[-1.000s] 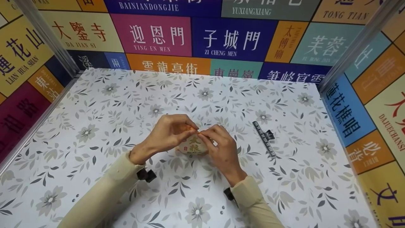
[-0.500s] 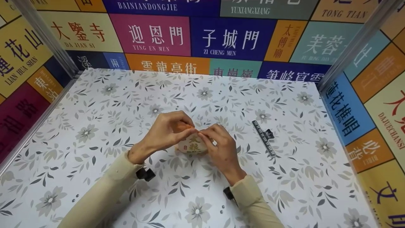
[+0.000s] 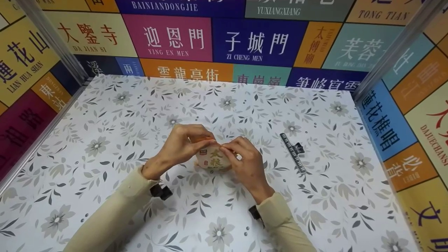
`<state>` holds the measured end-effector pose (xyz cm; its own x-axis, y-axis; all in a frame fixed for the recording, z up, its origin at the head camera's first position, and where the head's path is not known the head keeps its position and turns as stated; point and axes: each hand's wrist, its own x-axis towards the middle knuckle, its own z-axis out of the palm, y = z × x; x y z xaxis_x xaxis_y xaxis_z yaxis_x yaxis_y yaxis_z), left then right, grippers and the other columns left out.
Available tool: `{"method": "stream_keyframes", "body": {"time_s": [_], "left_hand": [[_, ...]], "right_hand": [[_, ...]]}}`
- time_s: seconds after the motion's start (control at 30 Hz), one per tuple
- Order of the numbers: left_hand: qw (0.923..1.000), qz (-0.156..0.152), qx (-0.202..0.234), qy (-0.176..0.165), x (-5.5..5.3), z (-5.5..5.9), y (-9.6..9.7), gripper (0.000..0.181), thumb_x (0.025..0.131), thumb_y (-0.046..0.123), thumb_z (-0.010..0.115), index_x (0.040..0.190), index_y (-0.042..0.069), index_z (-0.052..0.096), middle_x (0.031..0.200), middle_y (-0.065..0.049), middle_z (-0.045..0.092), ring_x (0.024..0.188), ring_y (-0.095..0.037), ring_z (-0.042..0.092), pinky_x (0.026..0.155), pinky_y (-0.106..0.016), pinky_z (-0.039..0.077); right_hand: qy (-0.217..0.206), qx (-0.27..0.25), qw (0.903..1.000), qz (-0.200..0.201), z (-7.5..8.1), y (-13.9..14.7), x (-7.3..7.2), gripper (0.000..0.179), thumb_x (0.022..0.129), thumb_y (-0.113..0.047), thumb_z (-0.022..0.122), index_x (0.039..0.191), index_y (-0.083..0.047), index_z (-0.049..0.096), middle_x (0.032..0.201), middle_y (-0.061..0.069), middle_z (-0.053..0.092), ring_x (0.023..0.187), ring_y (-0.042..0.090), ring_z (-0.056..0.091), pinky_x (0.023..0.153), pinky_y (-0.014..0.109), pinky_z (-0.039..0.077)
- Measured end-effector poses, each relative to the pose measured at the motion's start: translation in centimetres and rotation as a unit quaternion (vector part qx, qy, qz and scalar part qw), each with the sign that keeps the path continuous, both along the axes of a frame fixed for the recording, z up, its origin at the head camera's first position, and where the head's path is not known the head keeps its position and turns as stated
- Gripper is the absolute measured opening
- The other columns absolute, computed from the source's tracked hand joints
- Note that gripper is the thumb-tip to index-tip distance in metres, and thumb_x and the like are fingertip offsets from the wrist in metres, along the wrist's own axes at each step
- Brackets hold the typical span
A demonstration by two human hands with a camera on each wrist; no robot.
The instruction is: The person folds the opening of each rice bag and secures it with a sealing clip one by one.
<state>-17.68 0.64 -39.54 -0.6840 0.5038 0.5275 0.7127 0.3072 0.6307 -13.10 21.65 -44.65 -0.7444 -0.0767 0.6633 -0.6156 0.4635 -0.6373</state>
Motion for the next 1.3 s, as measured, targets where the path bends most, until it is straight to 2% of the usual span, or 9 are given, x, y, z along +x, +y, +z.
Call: {"method": "stream_keyframes", "body": {"time_s": [0.13, 0.37, 0.6, 0.8, 1.1, 1.3], "left_hand": [[1.0000, 0.004, 0.002, 0.007, 0.0, 0.0, 0.0, 0.009, 0.094, 0.016, 0.079, 0.093, 0.009, 0.084, 0.089, -0.003, 0.082, 0.071, -0.011, 0.074, 0.059, -0.017, 0.055], [0.9999, 0.009, -0.003, 0.009, -0.1, 0.1, 0.0, 0.008, 0.094, 0.015, 0.078, 0.092, 0.010, 0.084, 0.090, -0.002, 0.082, 0.081, -0.013, 0.078, 0.072, -0.020, 0.060], [0.9997, 0.015, -0.011, 0.014, -0.1, 0.2, -0.1, 0.008, 0.095, 0.016, 0.078, 0.093, 0.013, 0.084, 0.089, 0.000, 0.082, 0.073, -0.010, 0.075, 0.064, -0.021, 0.058], [0.9996, 0.019, -0.016, 0.016, 0.0, 0.2, -0.2, 0.007, 0.093, 0.016, 0.079, 0.094, 0.012, 0.085, 0.090, -0.001, 0.082, 0.079, -0.012, 0.078, 0.071, -0.024, 0.061], [0.9994, 0.019, -0.025, 0.012, 0.1, 0.2, -0.1, 0.008, 0.094, 0.020, 0.079, 0.094, 0.014, 0.085, 0.091, 0.001, 0.082, 0.079, -0.011, 0.077, 0.067, -0.023, 0.060], [0.9996, 0.025, -0.014, -0.001, 0.2, 0.0, 0.0, 0.009, 0.093, 0.021, 0.080, 0.095, 0.013, 0.084, 0.093, 0.000, 0.083, 0.085, -0.012, 0.079, 0.077, -0.024, 0.061]], "right_hand": [[0.000, 0.005, 1.0000, -0.004, -0.1, 0.1, -0.1, 0.013, 0.086, 0.001, 0.081, 0.093, -0.010, 0.083, 0.085, 0.003, 0.075, 0.079, 0.004, 0.064, 0.073, 0.012, 0.049], [0.003, 0.005, 1.0000, -0.002, -0.1, 0.3, -0.1, 0.015, 0.085, 0.002, 0.081, 0.095, -0.009, 0.083, 0.086, 0.004, 0.075, 0.080, 0.007, 0.065, 0.072, 0.019, 0.051], [0.011, 0.005, 0.9999, 0.002, -0.3, 0.6, -0.1, 0.017, 0.084, 0.006, 0.081, 0.096, -0.006, 0.083, 0.086, 0.008, 0.073, 0.078, 0.006, 0.063, 0.070, 0.016, 0.049], [0.016, 0.014, 0.9997, 0.007, -0.6, 1.0, -0.1, 0.018, 0.084, 0.006, 0.081, 0.096, -0.007, 0.083, 0.084, 0.007, 0.072, 0.076, 0.007, 0.063, 0.070, 0.012, 0.049], [0.018, 0.021, 0.9996, 0.001, -1.0, 1.5, 0.1, 0.017, 0.082, 0.005, 0.083, 0.095, -0.006, 0.083, 0.082, 0.007, 0.071, 0.075, 0.009, 0.064, 0.073, 0.007, 0.051], [0.011, 0.025, 0.9996, -0.002, -0.9, 1.5, 0.1, 0.014, 0.084, 0.003, 0.083, 0.093, -0.007, 0.082, 0.082, 0.006, 0.071, 0.074, 0.009, 0.064, 0.073, 0.008, 0.051]]}}
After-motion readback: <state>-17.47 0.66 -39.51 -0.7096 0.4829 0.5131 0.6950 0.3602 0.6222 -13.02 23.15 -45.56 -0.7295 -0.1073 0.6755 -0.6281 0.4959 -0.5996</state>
